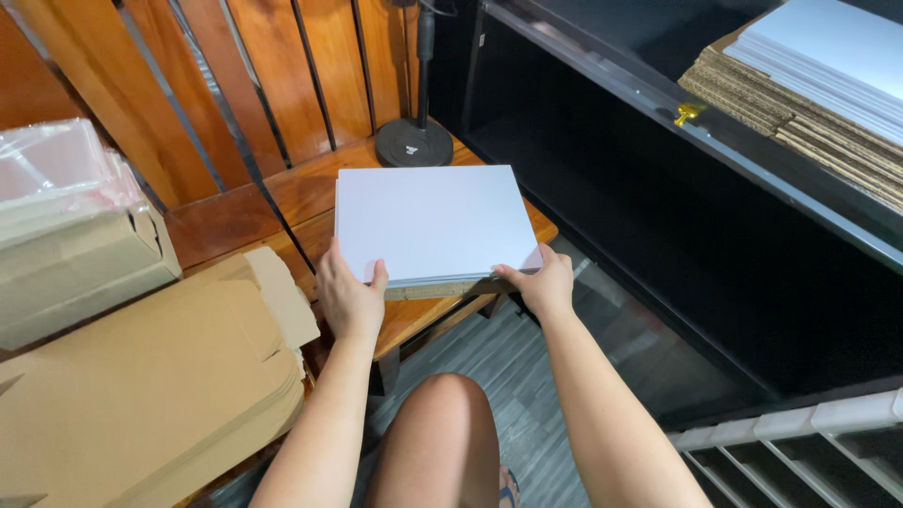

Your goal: The person repeatedly picks up stacks of white paper from a wooden chair and places them onto a black shelf. The person handles the paper by hand, moving it between the chair and the shelf multiple times.

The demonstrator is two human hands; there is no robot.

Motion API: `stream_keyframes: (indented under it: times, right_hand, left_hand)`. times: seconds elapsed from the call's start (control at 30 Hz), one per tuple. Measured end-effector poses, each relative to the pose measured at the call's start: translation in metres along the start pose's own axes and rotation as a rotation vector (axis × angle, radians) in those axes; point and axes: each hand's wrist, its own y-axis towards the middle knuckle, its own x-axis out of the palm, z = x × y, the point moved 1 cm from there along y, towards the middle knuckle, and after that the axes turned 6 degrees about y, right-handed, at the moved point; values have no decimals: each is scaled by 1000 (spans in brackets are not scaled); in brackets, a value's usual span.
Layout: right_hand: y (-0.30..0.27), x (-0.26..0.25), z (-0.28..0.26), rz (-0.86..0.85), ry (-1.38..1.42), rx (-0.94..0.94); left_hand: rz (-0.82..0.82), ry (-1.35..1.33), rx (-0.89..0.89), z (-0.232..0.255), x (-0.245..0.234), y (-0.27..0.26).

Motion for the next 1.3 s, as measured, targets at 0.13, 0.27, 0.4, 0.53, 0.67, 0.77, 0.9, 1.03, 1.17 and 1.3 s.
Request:
stream_keyframes:
  times: [0.13, 0.27, 0.4, 0.53, 0.67, 0.77, 0.9, 1.03, 1.17, 1.3]
  right_hand:
    - [4, -4, -2, -5, -15, 16]
    - [27, -1, 21, 18, 15, 48]
    - [63, 19, 65, 106, 13, 38]
    - [69, 24, 76, 113, 28, 37]
    - [60, 17, 65, 121, 73, 59]
    - [46, 11, 52, 109, 115, 66]
    - [48, 12, 56, 108, 143, 59]
    - [50, 13, 59, 118, 150, 42]
    - [43, 10, 53, 132, 185, 39]
    - [46, 13, 57, 145, 208, 33]
  left_hand:
    - [43, 49, -104, -11, 2, -5]
    - [16, -17, -133, -13, -5, -5]
    - [-52, -60, -169, -13, -18, 1]
    - [-152, 26, -146, -23, -16, 7]
    - [-283, 79, -169, -19, -23, 7]
    - [-324, 48, -183, -6, -36, 3]
    - [-302, 59, -156, -16, -23, 3]
    - [-292, 37, -163, -6, -37, 4]
    - [-362, 1, -251, 7, -53, 3]
    - [-368, -13, -275, 12, -56, 5]
